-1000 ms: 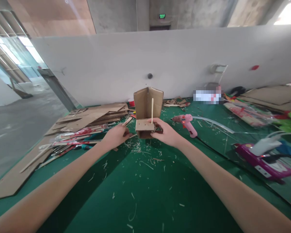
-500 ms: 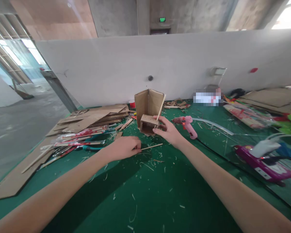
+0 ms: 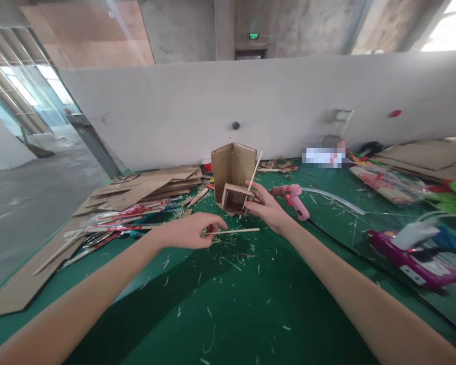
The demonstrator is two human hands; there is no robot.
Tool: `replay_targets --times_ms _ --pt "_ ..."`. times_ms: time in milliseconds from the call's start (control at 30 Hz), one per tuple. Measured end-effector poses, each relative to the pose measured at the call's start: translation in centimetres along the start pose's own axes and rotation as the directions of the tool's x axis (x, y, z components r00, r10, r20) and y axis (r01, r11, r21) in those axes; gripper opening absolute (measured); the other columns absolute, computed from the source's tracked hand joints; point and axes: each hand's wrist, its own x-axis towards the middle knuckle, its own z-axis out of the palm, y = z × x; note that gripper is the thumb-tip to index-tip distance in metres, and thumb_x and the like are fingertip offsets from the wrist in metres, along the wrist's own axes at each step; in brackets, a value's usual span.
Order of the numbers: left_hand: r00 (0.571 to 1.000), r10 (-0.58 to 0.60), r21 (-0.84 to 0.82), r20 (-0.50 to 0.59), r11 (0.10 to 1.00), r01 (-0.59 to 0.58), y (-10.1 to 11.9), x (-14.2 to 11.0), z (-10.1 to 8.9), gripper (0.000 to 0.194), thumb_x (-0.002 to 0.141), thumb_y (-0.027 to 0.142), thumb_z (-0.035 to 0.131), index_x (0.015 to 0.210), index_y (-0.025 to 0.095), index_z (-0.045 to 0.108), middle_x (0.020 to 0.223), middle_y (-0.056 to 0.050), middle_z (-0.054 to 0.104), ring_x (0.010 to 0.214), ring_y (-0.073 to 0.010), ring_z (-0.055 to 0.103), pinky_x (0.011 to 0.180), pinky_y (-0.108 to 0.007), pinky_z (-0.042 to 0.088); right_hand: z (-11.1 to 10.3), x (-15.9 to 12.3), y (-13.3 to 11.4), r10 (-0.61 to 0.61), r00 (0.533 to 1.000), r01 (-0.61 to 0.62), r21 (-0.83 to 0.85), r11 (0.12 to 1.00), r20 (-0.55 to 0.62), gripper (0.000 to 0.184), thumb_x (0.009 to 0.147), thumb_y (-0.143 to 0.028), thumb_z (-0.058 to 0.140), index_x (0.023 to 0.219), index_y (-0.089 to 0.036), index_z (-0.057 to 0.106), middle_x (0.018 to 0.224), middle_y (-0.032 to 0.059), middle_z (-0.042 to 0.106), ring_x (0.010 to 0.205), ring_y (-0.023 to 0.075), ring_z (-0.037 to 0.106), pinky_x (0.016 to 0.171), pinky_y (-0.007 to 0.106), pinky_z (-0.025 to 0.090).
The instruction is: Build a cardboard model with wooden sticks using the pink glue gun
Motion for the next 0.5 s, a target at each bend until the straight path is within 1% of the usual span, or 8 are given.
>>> replay_targets --times_ms 67,133,200,267,300,367,433,500 --pt "1.000 -0.003 -0.171 0.026 0.985 0.007 -0.7 -0.2 -0.6 0.028 0.085 0.025 0.052 0.107 0.024 0.068 0.095 -0.005 0.061 0.070 -0.0145 0.055 0.059 -0.027 0.040 0.0 -0.1 -0.1 0.056 0.998 -0.057 0.063 0.996 0.012 0.066 0.075 -0.031 0.072 0.135 -0.033 0.045 0.128 0.0048 0.059 0.110 0.0229 0.062 0.089 0.042 0.056" --pt "0.999 -0.033 -0.362 -0.007 0.932 0.028 -1.6 -0.2 -0.7 0.025 0.088 0.034 0.054 0.104 0.026 0.071 0.087 -0.004 0.057 0.065 -0.0119 0.051 0.054 -0.025 0.038 0.1 -0.2 -0.1 0.085 0.996 -0.086 0.092 0.992 0.020 0.065 0.075 -0.030 0.072 0.135 -0.035 0.046 0.126 0.0042 0.059 0.109 0.0220 0.062 0.089 0.041 0.057" --pt "0.989 -0.103 -0.582 -0.103 0.813 0.024 -2.5 0.0 -0.6 0.024 0.090 0.038 0.056 0.102 0.025 0.072 0.069 0.000 0.048 0.054 -0.0091 0.041 0.048 -0.023 0.032 0.1 -0.2 0.1 0.086 0.996 -0.088 0.100 0.991 0.023 0.066 0.076 -0.030 0.072 0.136 -0.035 0.045 0.126 0.0045 0.058 0.109 0.0220 0.062 0.091 0.042 0.056" --pt "0.948 -0.197 -0.763 -0.249 0.643 -0.067 -3.0 0.4 -0.4 0.021 0.088 0.037 0.059 0.093 0.021 0.072 0.058 0.003 0.040 0.049 -0.0076 0.034 0.045 -0.021 0.028 0.1 -0.2 0.5 0.072 0.997 -0.075 0.089 0.993 0.035 0.069 0.076 -0.033 0.073 0.138 -0.035 0.043 0.128 0.0054 0.056 0.111 0.0232 0.061 0.090 0.043 0.056" --pt "0.910 -0.252 -0.818 -0.329 0.557 -0.141 -3.2 0.6 -0.4 0.018 0.086 0.034 0.062 0.088 0.019 0.071 0.056 0.003 0.041 0.049 -0.0075 0.036 0.046 -0.020 0.030 0.1 -0.1 0.7 0.059 0.997 -0.062 0.069 0.996 0.047 0.071 0.076 -0.034 0.074 0.140 -0.034 0.042 0.129 0.0061 0.056 0.111 0.0240 0.060 0.090 0.044 0.056" --pt "0.802 -0.362 -0.849 -0.474 0.429 -0.309 -3.1 1.0 -0.6 0.011 0.080 0.025 0.068 0.084 0.016 0.070 0.059 0.001 0.048 0.055 -0.0084 0.046 0.050 -0.020 0.038 0.3 -0.1 0.9 0.014 0.996 -0.014 -0.001 1.000 0.084 0.073 0.077 -0.037 0.074 0.142 -0.032 0.041 0.130 0.0076 0.055 0.114 0.0249 0.059 0.094 0.045 0.054" --pt "0.689 -0.447 -0.820 -0.570 0.368 -0.439 -2.8 1.2 -1.0 0.010 0.076 0.018 0.070 0.085 0.015 0.071 0.065 0.000 0.055 0.065 -0.0104 0.055 0.059 -0.022 0.048 0.4 -0.2 1.0 -0.034 0.991 0.045 -0.077 0.996 0.130 0.074 0.077 -0.037 0.075 0.143 -0.029 0.041 0.131 0.0086 0.056 0.115 0.0247 0.059 0.100 0.046 0.049" --pt "0.600 -0.504 -0.782 -0.621 0.345 -0.520 -2.5 1.2 -1.5 0.010 0.076 0.016 0.069 0.086 0.015 0.072 0.069 -0.001 0.060 0.069 -0.0117 0.061 0.067 -0.026 0.054 0.7 -0.3 1.0 -0.050 0.983 0.072 -0.117 0.991 0.179 0.074 0.078 -0.038 0.074 0.144 -0.028 0.041 0.132 0.0092 0.056 0.115 0.0246 0.059 0.103 0.047 0.047"
